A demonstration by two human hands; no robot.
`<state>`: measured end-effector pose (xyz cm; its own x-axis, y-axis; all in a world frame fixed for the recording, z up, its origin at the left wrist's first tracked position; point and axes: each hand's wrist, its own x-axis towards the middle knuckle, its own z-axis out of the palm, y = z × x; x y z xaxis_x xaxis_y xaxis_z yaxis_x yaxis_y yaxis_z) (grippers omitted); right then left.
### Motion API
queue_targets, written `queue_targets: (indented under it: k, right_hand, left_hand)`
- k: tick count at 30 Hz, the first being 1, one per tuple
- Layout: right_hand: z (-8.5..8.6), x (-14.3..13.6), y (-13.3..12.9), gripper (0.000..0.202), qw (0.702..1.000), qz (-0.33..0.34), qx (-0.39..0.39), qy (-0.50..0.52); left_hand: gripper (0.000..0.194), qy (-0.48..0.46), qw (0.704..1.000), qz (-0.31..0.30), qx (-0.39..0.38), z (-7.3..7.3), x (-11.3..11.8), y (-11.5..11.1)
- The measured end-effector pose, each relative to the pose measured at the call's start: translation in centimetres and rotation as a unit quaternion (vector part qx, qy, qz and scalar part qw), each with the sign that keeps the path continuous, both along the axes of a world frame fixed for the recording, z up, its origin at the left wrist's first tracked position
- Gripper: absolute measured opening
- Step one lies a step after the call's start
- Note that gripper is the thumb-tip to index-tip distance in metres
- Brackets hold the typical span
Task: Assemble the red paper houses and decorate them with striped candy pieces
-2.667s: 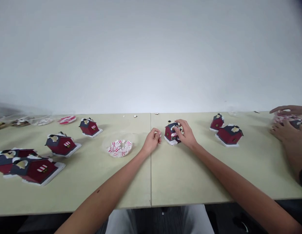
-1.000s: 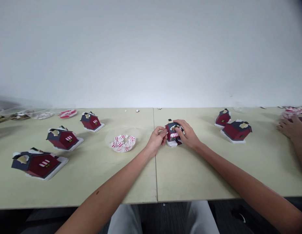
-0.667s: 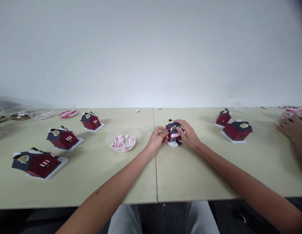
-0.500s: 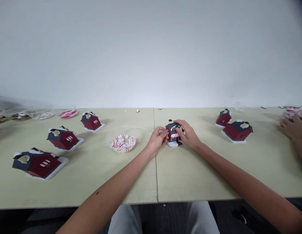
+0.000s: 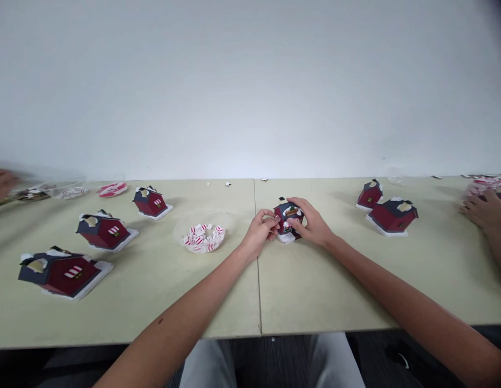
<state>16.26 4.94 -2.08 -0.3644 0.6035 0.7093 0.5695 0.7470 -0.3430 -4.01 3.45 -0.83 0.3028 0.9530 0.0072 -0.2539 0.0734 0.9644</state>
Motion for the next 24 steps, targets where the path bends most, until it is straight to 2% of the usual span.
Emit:
queue_targets:
  k: [7, 10, 17, 21, 24]
  right_hand:
    - [0.0, 0.1, 0.0, 0.077, 0.999, -0.015, -0.038, -0.001]
    - [-0.1, 0.0, 0.1, 0.083, 1.000, -0.024, -0.005, 0.010]
    - [0.1, 0.7, 0.3, 0.070, 0.991, -0.035, 0.122, -0.038]
    - [0.6, 1.7, 0.4, 0.069, 0.983, -0.026, 0.153, -0.099]
    - [0.8, 2.1, 0.5, 0.066, 0.981, -0.022, 0.149, -0.121]
  left_hand:
    - [0.034, 0.008, 1.000, 0.001, 0.010, 0.0, 0.0, 0.0]
    - [0.036, 0.011, 1.000, 0.007, 0.014, -0.1, 0.0, 0.0]
    - [0.034, 0.021, 1.000, 0.006, 0.016, 0.0, 0.0, 0.0]
    - [0.033, 0.024, 0.999, 0.009, 0.021, 0.1, 0.0, 0.0]
    - [0.033, 0.028, 0.999, 0.011, 0.029, 0.0, 0.0, 0.1]
